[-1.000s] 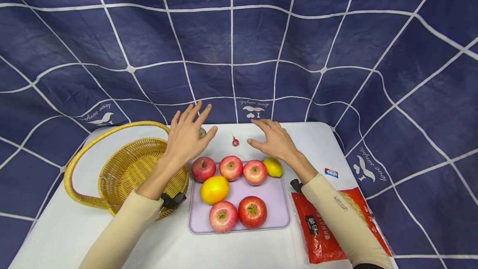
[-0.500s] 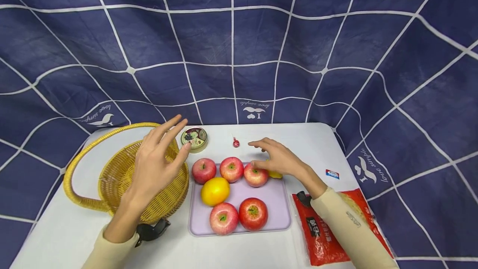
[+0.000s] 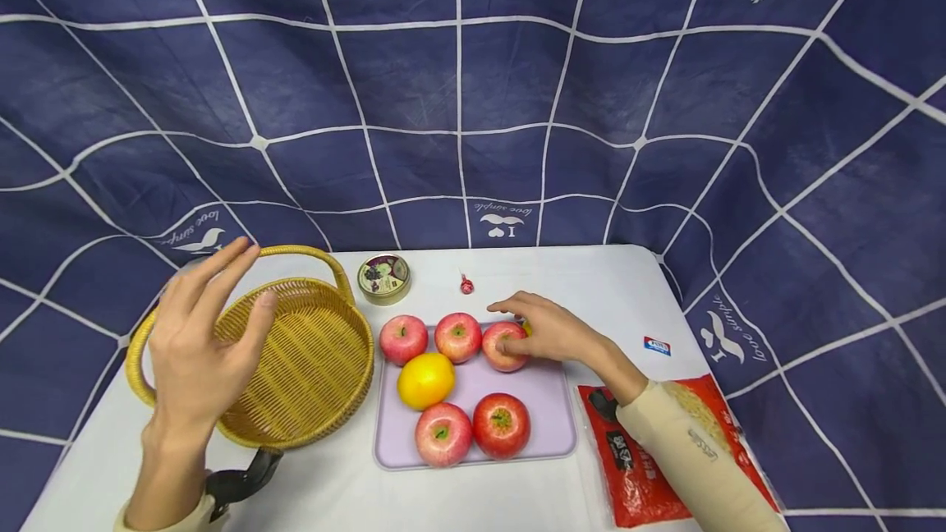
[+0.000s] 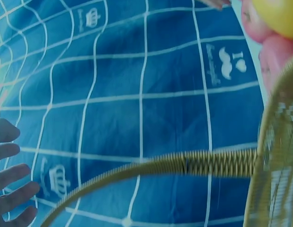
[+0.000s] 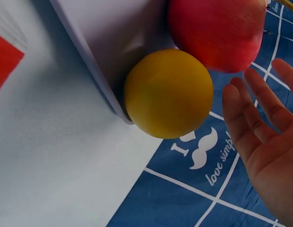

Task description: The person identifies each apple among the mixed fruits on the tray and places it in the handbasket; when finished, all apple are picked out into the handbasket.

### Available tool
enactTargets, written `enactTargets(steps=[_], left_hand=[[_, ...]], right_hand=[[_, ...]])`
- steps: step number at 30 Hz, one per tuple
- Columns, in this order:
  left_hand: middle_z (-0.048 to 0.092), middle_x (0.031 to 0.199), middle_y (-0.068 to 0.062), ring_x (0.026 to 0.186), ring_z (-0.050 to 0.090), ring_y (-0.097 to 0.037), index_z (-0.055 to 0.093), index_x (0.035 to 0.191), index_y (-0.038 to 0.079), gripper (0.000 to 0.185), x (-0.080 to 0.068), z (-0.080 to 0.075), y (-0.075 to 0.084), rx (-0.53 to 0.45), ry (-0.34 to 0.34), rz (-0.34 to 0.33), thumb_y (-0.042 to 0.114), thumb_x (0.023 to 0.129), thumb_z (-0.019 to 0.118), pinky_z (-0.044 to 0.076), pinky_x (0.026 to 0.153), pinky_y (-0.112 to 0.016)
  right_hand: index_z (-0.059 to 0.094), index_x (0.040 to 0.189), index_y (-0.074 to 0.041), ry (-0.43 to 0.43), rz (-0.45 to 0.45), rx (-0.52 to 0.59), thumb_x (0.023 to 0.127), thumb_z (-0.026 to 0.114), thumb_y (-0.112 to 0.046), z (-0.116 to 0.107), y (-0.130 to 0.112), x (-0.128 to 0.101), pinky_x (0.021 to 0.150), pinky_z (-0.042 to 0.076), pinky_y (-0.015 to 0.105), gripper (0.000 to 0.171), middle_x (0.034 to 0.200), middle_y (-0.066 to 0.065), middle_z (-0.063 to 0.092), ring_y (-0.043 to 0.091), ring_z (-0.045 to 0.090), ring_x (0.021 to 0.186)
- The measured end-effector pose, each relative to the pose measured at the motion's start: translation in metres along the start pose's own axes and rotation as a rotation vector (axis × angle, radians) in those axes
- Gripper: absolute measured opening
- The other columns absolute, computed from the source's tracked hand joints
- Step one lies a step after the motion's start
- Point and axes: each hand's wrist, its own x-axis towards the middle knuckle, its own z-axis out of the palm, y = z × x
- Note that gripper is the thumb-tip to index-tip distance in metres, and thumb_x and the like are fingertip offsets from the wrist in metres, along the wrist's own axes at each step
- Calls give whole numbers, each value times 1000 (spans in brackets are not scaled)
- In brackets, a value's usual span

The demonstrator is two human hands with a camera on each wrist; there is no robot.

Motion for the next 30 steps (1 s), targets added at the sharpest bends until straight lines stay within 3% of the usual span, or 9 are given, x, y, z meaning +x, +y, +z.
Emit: enactTargets(steps=[6, 12, 14, 21, 30], left_hand=[[70, 121, -17, 103, 60, -45, 74, 120, 6, 39, -1, -17, -18, 19, 67, -55, 31, 92, 66, 39, 100, -24], [73, 114, -16, 97, 59, -43, 76, 118, 8, 31, -6, -28, -43, 57, 58, -104, 23, 91, 69, 39, 97, -14], [73, 112, -15, 97, 61, -39, 77, 115, 8, 30, -7, -30, -49, 43, 52, -91, 23, 91, 69, 40, 97, -14], [75, 107, -16, 90, 58, -4, 79, 108, 3, 24, -8, -37, -52, -51, 4, -14, 9, 86, 71, 41, 87, -8], [76, 105, -17, 81, 58, 5, 80, 103, 2, 21, -8, -42, -57, -62, -4, 4, 2, 84, 71, 37, 70, -3]], right_hand=[[61, 139, -21, -7, -7, -28, 83, 78, -46, 3, 0, 0, 105, 46, 52, 63, 131, 1, 63, 22, 56, 120], [62, 137, -22, -11, -7, -38, 82, 79, -45, 5, -1, -1, 102, 48, 48, 62, 127, -4, 63, 18, 56, 116], [63, 137, -23, -16, -9, -41, 82, 79, -45, 5, -2, -1, 102, 49, 46, 61, 126, -5, 63, 15, 55, 115], [63, 136, -23, -34, -4, -48, 81, 82, -44, 6, -5, -1, 101, 49, 45, 62, 125, -6, 63, 14, 55, 112], [62, 138, -20, -90, -4, -41, 79, 84, -41, 14, -5, 0, 100, 50, 43, 67, 127, -7, 61, 13, 56, 111]])
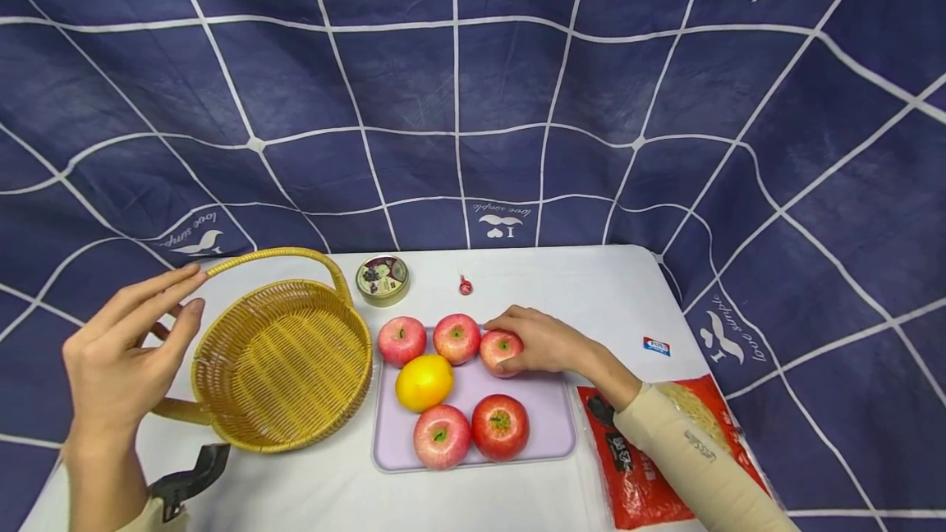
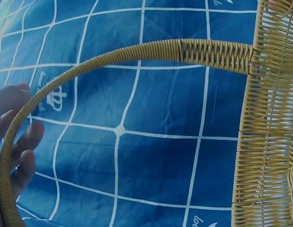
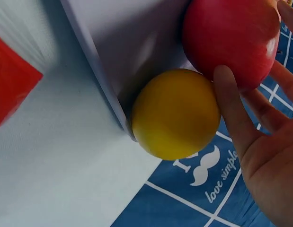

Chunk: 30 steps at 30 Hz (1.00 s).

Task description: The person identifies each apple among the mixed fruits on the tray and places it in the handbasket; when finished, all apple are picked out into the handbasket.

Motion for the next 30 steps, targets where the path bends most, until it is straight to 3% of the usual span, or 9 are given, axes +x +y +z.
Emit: enactTargets(steps=[6, 19, 30], left_hand=[[76, 102, -16, 69, 50, 3, 80, 99, 2, 18, 1, -1, -2, 7, 12, 22, 2, 86, 68, 31, 64, -2], [76, 100, -19, 61, 41, 3, 79, 95, -5, 14, -3, -3, -8, -118, 70, 8, -2, 86, 69, 26, 59, -6], [75, 100, -22, 60, 36, 1, 77, 93, -10, 12, -6, -3, -12, -201, 63, 2, -5, 85, 69, 20, 57, -8]], right_hand=[[61, 139, -23, -37, 11, 5, 78, 84, -39, 4, -3, -1, 100, 50, 39, 67, 124, -8, 59, 10, 56, 107], [56, 136, -30, -80, 15, 22, 72, 88, -40, 11, -4, 0, 96, 52, 36, 72, 119, -13, 59, 7, 57, 102], [58, 128, -35, -81, -76, 6, 75, 86, -42, 13, -3, 1, 93, 51, 35, 61, 120, -19, 59, 5, 56, 103]])
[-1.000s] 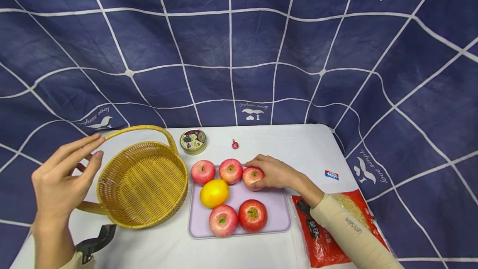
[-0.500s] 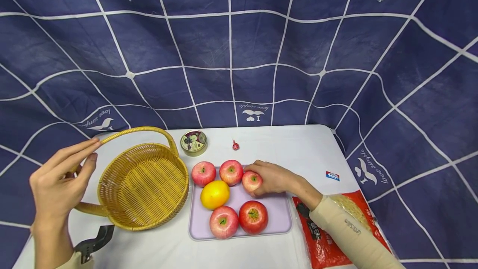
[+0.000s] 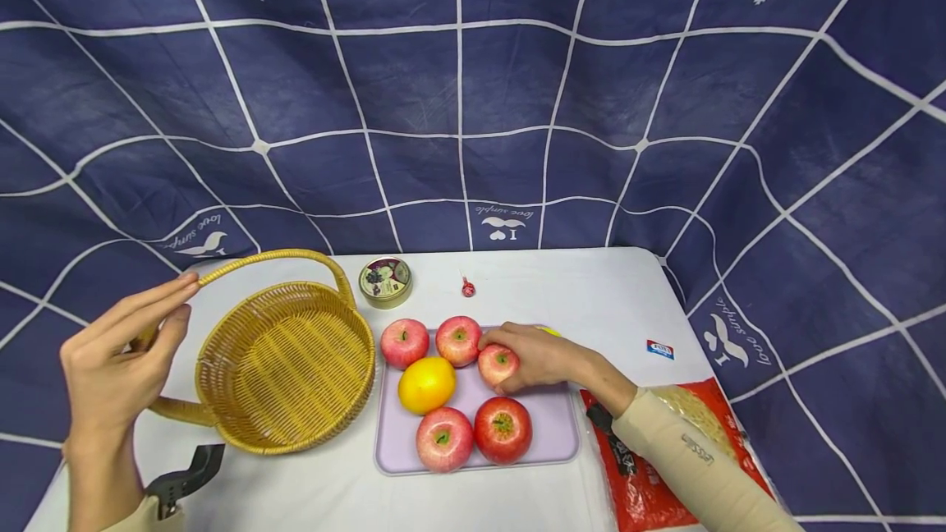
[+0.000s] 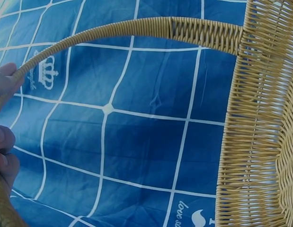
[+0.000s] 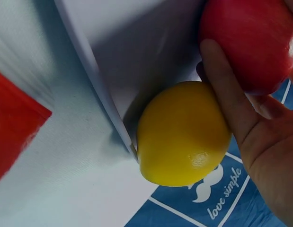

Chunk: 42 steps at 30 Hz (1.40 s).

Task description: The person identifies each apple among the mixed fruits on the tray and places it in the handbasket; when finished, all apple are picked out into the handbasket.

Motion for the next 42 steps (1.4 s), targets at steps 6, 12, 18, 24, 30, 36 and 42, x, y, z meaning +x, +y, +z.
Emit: enactTargets(steps=[6, 12, 18, 24, 30, 36, 42], left_hand=[[75, 101, -22, 63, 47, 3, 77, 94, -10, 12, -3, -1, -3, -21, -2, -5, -5, 86, 70, 22, 58, -6], [75, 102, -21, 95, 70, -5, 76, 94, -12, 12, -2, -1, -3, -48, -1, -14, -7, 86, 70, 31, 64, -6], [74, 102, -23, 89, 68, -2, 75, 94, -14, 12, -1, 0, 0, -60, -5, -22, -8, 86, 69, 27, 62, -7], [74, 102, -23, 71, 53, 2, 75, 95, -14, 13, -2, 0, 0, -56, -4, -25, -9, 85, 69, 23, 59, -8], [74, 102, -23, 71, 52, 2, 75, 95, -14, 13, -2, -1, 0, -55, -4, -27, -8, 85, 69, 23, 59, -8], [74, 102, -23, 68, 48, 3, 75, 95, -14, 13, -2, -1, 0, -55, -3, -25, -8, 85, 69, 23, 59, -8], [75, 103, -22, 89, 69, -3, 75, 95, -14, 13, -2, -1, 0, -63, -4, -25, -9, 85, 69, 35, 66, -6]], right_hand=[[60, 128, -37, -18, -30, 32, 76, 84, -45, 0, 1, 1, 100, 49, 35, 58, 124, -21, 58, 3, 55, 109], [62, 129, -37, -37, -41, 76, 79, 84, -42, 1, 3, 1, 103, 47, 35, 56, 125, -21, 59, 4, 55, 112], [63, 131, -34, -43, -64, 85, 81, 82, -37, 0, 3, 1, 100, 48, 35, 54, 122, -20, 59, 4, 56, 110], [62, 130, -38, -44, -46, 71, 80, 81, -36, 0, 3, 0, 99, 49, 34, 54, 122, -20, 58, 4, 55, 108], [61, 131, -40, -37, -30, 94, 80, 80, -36, -2, 0, -1, 96, 51, 34, 55, 123, -19, 57, 4, 56, 105], [62, 130, -39, -20, -29, 121, 80, 81, -38, -4, -2, -2, 93, 52, 33, 54, 119, -19, 57, 5, 57, 103], [63, 128, -39, 9, -49, 154, 80, 81, -37, -4, -1, -1, 93, 52, 31, 51, 117, -21, 58, 4, 57, 105]])
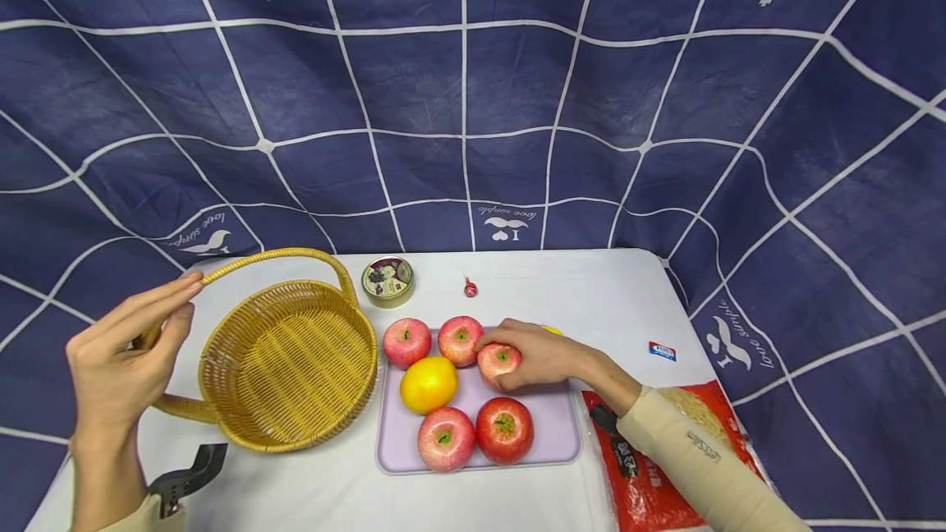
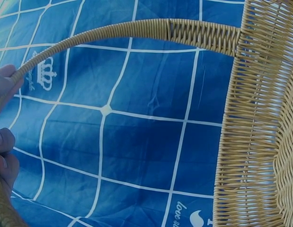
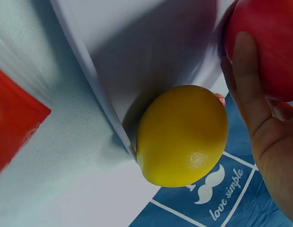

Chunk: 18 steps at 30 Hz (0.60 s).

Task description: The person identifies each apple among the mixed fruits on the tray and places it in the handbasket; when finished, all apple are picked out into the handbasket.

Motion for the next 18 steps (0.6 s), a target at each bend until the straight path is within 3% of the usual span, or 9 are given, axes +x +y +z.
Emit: enactTargets(steps=[3, 6, 10, 13, 18], left_hand=[[74, 103, -23, 72, 56, 1, 75, 95, -14, 13, 0, 0, 0, 0, -2, -1, -9, 85, 68, 26, 60, -8], [74, 102, -24, 67, 45, 2, 75, 95, -14, 13, 0, 0, 0, 2, -2, 0, -9, 85, 69, 21, 58, -9], [74, 102, -24, 82, 65, -2, 75, 96, -13, 13, 0, 0, 0, -1, -1, 3, -9, 85, 69, 27, 62, -8], [74, 102, -23, 94, 69, -4, 75, 96, -13, 13, 0, 0, 0, -1, 0, 3, -9, 85, 69, 29, 63, -8], [74, 101, -24, 83, 65, -1, 75, 94, -14, 12, 0, 0, 0, -2, 6, 1, -7, 86, 69, 27, 62, -7]], right_hand=[[63, 127, -38, 14, -18, 15, 80, 81, -36, -1, -2, 0, 92, 53, 31, 51, 117, -21, 58, 4, 57, 105], [63, 128, -38, 23, -33, 25, 80, 81, -37, -2, -4, 1, 92, 53, 31, 51, 118, -21, 58, 5, 56, 107], [63, 128, -40, 29, -37, 30, 80, 82, -38, -3, -6, 2, 92, 54, 30, 52, 119, -22, 57, 4, 56, 108], [62, 127, -42, 29, -32, 32, 79, 82, -37, -4, -7, 2, 92, 53, 30, 53, 119, -23, 57, 3, 56, 108], [63, 127, -41, 28, -33, 48, 79, 83, -36, -5, -13, 3, 92, 54, 30, 52, 119, -22, 57, 4, 57, 108]])
